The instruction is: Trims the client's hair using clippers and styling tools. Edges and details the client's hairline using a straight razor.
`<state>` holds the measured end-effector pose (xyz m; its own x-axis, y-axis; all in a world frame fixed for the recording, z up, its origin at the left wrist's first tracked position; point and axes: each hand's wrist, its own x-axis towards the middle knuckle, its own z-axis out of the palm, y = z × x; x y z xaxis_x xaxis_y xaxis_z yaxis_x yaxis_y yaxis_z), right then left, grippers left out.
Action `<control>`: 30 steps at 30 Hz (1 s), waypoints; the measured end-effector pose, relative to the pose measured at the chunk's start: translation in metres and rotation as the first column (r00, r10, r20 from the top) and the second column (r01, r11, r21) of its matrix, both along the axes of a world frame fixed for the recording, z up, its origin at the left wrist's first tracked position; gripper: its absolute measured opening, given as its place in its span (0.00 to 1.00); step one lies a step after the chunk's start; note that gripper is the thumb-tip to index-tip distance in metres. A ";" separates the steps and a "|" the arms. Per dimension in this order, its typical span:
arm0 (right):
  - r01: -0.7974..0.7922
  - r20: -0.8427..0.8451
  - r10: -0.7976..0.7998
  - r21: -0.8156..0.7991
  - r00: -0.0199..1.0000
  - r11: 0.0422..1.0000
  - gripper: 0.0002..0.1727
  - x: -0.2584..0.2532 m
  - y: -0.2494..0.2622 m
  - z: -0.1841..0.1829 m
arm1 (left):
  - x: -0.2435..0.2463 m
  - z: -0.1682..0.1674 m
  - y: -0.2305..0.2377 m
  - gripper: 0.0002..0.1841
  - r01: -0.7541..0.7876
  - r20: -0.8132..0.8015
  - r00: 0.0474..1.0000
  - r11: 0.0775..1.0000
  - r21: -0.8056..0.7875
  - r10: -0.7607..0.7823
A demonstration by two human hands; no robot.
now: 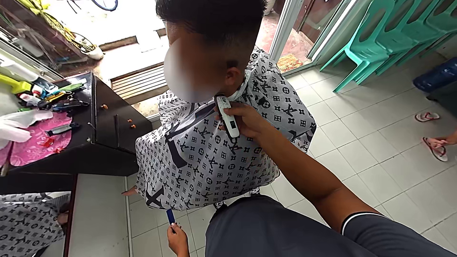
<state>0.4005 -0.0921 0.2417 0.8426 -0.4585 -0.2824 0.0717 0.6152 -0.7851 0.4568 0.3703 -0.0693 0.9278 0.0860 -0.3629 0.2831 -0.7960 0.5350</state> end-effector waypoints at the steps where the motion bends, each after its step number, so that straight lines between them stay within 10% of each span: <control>1: 0.004 0.015 -0.003 -0.067 1.000 0.998 0.17 -0.003 0.000 0.001 | -0.001 -0.001 0.000 0.24 -0.001 0.003 1.000 1.000 0.002 0.001; 14: 0.022 0.002 -0.022 -0.319 1.000 0.947 0.27 -0.006 -0.001 0.002 | -0.011 -0.003 0.002 0.24 -0.031 -0.013 0.999 0.999 -0.026 0.031; 30: 0.138 0.083 -0.126 -0.170 0.989 0.976 0.26 0.026 0.030 0.001 | -0.016 -0.006 0.004 0.24 -0.030 -0.009 0.999 0.999 -0.018 0.030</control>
